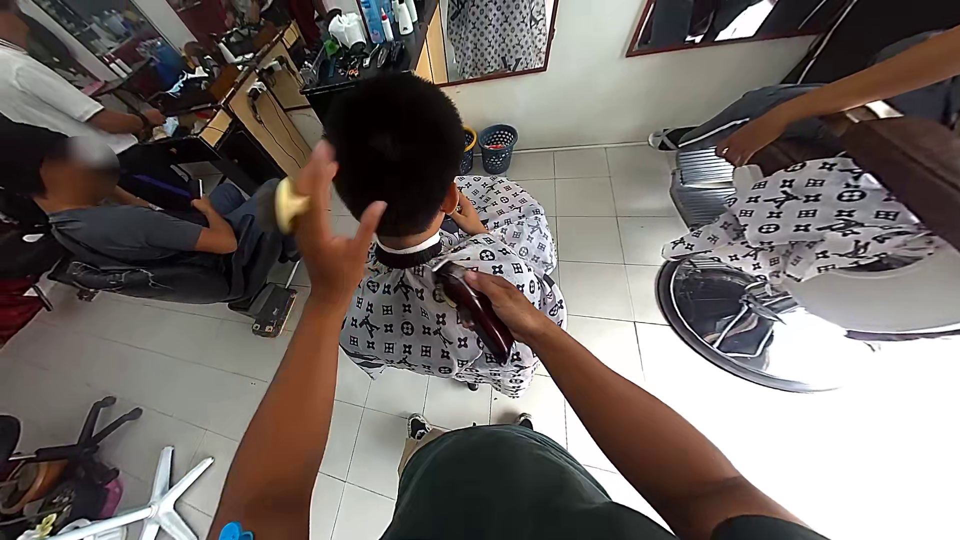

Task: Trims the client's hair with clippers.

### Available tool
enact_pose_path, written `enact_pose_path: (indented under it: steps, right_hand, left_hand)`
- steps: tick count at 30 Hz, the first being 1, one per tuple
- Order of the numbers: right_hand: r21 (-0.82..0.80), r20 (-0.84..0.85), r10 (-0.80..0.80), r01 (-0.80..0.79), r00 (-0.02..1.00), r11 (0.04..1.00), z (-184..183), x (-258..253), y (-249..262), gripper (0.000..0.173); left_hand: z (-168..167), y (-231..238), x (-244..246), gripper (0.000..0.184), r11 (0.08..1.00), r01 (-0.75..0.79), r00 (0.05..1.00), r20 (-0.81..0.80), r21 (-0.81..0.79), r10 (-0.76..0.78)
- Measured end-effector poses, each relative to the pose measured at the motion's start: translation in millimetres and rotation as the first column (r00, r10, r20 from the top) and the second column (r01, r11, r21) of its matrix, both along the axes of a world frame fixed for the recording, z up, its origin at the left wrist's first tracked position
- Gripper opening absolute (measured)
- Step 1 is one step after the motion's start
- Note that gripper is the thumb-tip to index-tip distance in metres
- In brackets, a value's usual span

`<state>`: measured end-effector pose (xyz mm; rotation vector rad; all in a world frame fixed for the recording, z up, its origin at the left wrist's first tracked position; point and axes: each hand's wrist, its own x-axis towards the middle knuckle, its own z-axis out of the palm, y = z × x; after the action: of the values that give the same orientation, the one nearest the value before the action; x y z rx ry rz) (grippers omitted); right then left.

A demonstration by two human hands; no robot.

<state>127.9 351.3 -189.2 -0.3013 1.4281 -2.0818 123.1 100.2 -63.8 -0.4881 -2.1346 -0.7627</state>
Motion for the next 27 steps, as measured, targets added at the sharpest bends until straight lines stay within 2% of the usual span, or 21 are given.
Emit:
enact_pose_path:
  steps: [1,2,3,4,5,6,7,9,11,12,14,15,17,19,22,24,27]
  right_hand:
    - [-0.062,0.068,-0.050,0.054,0.996,0.997,-11.2,7.6,11.2,0.047]
    - [-0.094,0.133,-0.086,0.098,0.987,0.991,-21.2,13.9,21.4,0.051]
    - [-0.075,0.186,-0.121,0.137,0.975,0.988,-28.6,19.7,30.1,0.056]
    - [-0.027,0.220,-0.151,0.161,0.964,0.987,-33.8,25.6,36.5,0.059]
    - [0.009,0.226,-0.162,0.165,0.961,0.986,-37.6,32.1,40.7,0.061]
    - [0.021,0.219,-0.160,0.159,0.963,0.987,-40.5,38.9,43.4,0.060]
    - [0.017,0.207,-0.164,0.164,0.964,0.986,-42.8,45.0,44.0,0.058]
    - [0.000,0.178,-0.195,0.198,0.964,0.980,-44.2,56.2,40.2,0.050]
    - [0.002,0.155,-0.258,0.261,0.954,0.965,-40.7,67.2,31.3,0.051]
    - [0.008,0.146,-0.288,0.290,0.946,0.957,-37.3,72.1,25.8,0.053]
    - [0.010,0.139,-0.334,0.336,0.932,0.942,-31.0,79.1,11.8,0.054]
    - [0.009,0.142,-0.357,0.360,0.923,0.933,-28.7,80.4,2.2,0.054]
    - [0.024,0.157,-0.408,0.410,0.899,0.912,-21.4,80.0,-22.3,0.047]
    - [0.062,0.172,-0.492,0.489,0.853,0.870,-5.7,71.7,-53.9,0.051]
    - [0.063,0.106,-0.618,0.615,0.779,0.786,12.3,55.7,-97.0,0.042]
    - [0.113,0.000,-0.637,0.633,0.771,0.766,19.4,43.8,-116.0,0.034]
    - [0.237,-0.106,-0.622,0.627,0.776,0.742,29.3,32.5,-136.5,0.030]
  left_hand:
    - [-13.2,-2.2,15.8,0.056,0.986,0.009,0.998,0.056,0.164,-0.018]
    - [-27.6,-1.7,29.7,0.045,0.967,0.018,0.969,0.234,0.254,-0.080]
    - [-40.4,1.5,37.2,0.036,0.958,0.072,0.868,0.456,0.278,-0.198]
    - [-45.9,9.4,37.5,0.030,0.957,0.174,0.658,0.696,0.230,-0.287]
    - [-46.5,23.7,30.5,0.029,0.940,0.311,0.446,0.851,0.143,-0.277]
    - [-47.2,39.5,21.2,0.028,0.903,0.419,0.349,0.901,0.094,-0.256]
    - [-47.2,50.7,12.1,0.026,0.883,0.458,0.347,0.895,0.100,-0.281]
    - [-46.3,52.8,-0.9,0.022,0.872,0.424,0.417,0.802,0.244,-0.427]
    - [-43.0,28.0,-1.4,0.021,0.876,0.335,0.479,0.739,0.346,-0.475]
    - [-44.2,7.9,1.8,0.019,0.899,0.268,0.537,0.721,0.346,-0.437]
    - [-56.7,-35.6,7.8,0.019,0.962,0.113,0.684,0.683,0.250,-0.258]
    - [-64.9,-53.7,7.7,0.020,0.976,0.059,0.725,0.663,0.209,-0.186]
    - [-83.3,-73.9,9.4,0.022,0.991,0.052,0.770,0.627,0.120,-0.116]
    - [-95.8,-77.8,10.0,0.030,0.994,0.103,0.797,0.601,-0.037,-0.060]
    - [-103.6,-75.3,10.5,0.049,0.968,0.178,0.749,0.663,-0.180,-0.014]
    - [-103.0,-77.8,5.8,0.058,0.959,0.227,0.679,0.734,-0.172,-0.029]
    - [-100.6,-84.4,0.7,0.061,0.955,0.265,0.604,0.795,-0.132,-0.057]
